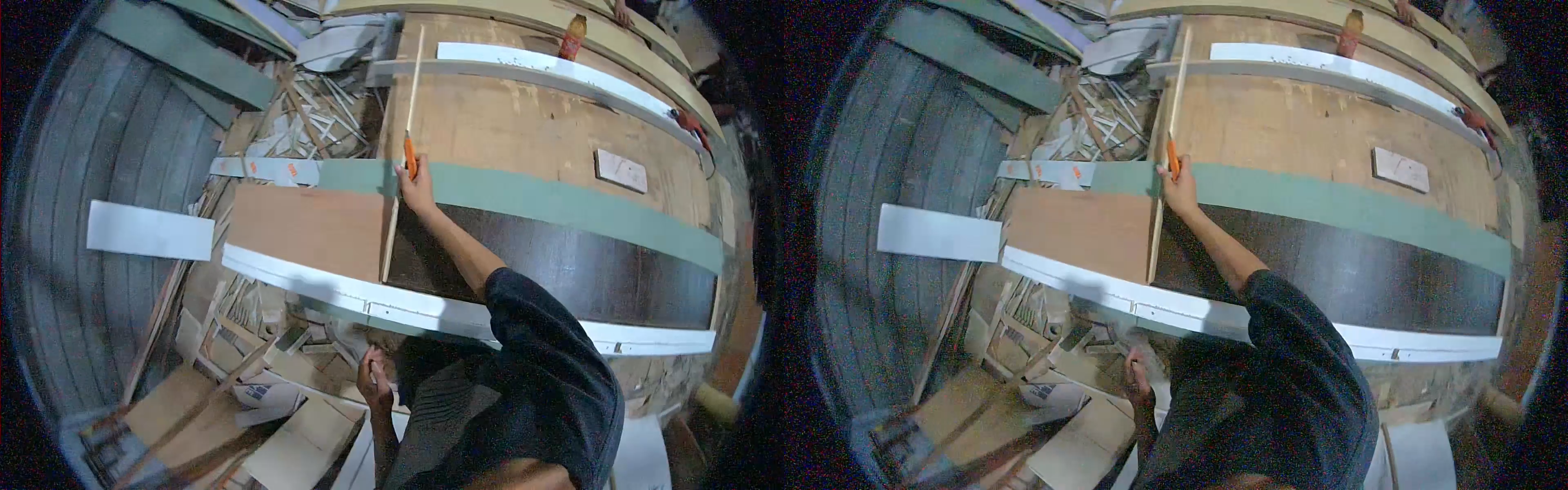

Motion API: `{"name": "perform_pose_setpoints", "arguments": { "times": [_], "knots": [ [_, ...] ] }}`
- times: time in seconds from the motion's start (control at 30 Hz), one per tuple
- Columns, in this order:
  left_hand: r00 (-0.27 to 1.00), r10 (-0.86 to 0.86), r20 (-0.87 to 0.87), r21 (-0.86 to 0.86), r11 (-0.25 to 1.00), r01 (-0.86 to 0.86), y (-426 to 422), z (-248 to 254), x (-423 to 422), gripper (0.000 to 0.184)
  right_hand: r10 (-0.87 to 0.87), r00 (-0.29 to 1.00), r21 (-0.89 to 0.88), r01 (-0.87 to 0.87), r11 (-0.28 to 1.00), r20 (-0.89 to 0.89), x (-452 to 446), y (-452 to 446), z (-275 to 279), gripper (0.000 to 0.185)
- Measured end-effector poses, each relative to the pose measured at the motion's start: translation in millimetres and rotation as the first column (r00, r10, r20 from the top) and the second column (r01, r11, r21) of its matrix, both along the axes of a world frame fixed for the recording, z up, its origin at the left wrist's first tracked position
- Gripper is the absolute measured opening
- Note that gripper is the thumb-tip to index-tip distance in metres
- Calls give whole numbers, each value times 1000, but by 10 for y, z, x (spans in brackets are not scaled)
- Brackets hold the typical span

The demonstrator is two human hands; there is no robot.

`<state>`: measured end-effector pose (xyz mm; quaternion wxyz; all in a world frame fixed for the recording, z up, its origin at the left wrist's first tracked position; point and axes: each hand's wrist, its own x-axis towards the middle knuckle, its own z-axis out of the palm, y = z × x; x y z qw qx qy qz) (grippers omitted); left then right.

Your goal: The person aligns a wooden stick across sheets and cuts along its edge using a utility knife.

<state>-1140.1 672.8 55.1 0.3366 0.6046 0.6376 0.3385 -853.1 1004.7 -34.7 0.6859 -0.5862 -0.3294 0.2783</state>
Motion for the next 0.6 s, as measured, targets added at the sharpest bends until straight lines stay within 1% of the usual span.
{"name": "perform_pose_setpoints", "arguments": {
  "times": [0.03, 0.07, 0.13, 0.17, 0.2, 0.27, 0.3, 0.33, 0.37, 0.4, 0.43, 0.47, 0.5, 0.53, 0.57, 0.6],
  "knots": [
    [983, 2, 182, -30, 1000, 3, 199, 25, 1, 38, -31, 998, 9, 31, 999, 55, -16, 76, -96, 39],
    [982, -18, 190, -47, 999, 27, 417, 112, 33, 38, -54, 997, -7, 54, 999, 63, -44, 102, -116, 39],
    [964, 29, 265, -200, 980, 26, 820, 270, 32, 36, -35, 990, -67, 45, 997, 134, -87, 76, -39, 39],
    [975, -143, 171, -22, 989, 148, 1096, 60, -97, 38, 82, 995, -262, -65, 963, 55, -93, 50, -30, 39],
    [965, -190, 181, -35, 979, 200, 1287, -123, -213, 38, 31, 998, -276, -13, 961, 63, -122, 60, -14, 39],
    [933, -341, 119, -4, 939, 343, 1827, -193, -184, 46, 8, 998, -119, 0, 993, 64, -278, 8, -20, 36],
    [908, -394, 142, -19, 916, 401, 2093, -192, -134, 46, 35, 996, -129, -45, 991, -79, -296, -50, 122, 38],
    [875, -482, 36, -31, 875, 483, 2351, -164, -64, 51, -14, 998, -152, 5, 988, -56, -250, -17, 87, 38],
    [827, -556, -76, -59, 831, 553, 2522, -139, -47, 55, -16, 999, -246, 25, 969, 37, -254, -9, -42, 39],
    [809, -586, -56, -75, 810, 582, 2688, -170, -8, 55, -4, 992, -332, 46, 942, 126, -258, -5, -100, 40],
    [727, -667, -163, -16, 739, 674, 2864, -222, 79, 64, 16, 998, -278, 2, 961, 62, -279, -26, 30, 40],
    [630, -724, -281, 31, 649, 760, 2995, -236, 159, 72, -15, 998, -289, 34, 957, 67, -292, -10, 8, 40],
    [605, -748, -273, 25, 623, 782, 3092, -253, 245, 72, -8, 995, -325, 40, 945, 101, -310, 7, -23, 39],
    [555, -748, -364, 41, 583, 812, 3174, -258, 367, 78, 3, 991, -359, 46, 932, 136, -313, 23, -36, 38],
    [506, -736, -451, 56, 542, 838, 3212, -257, 445, 84, -35, 995, -329, 63, 942, 89, -338, 33, -56, 36],
    [491, -750, -443, 53, 525, 850, 3216, -260, 490, 84, -56, 994, -337, 84, 938, 92, -352, 24, -82, 36]
  ]
}}
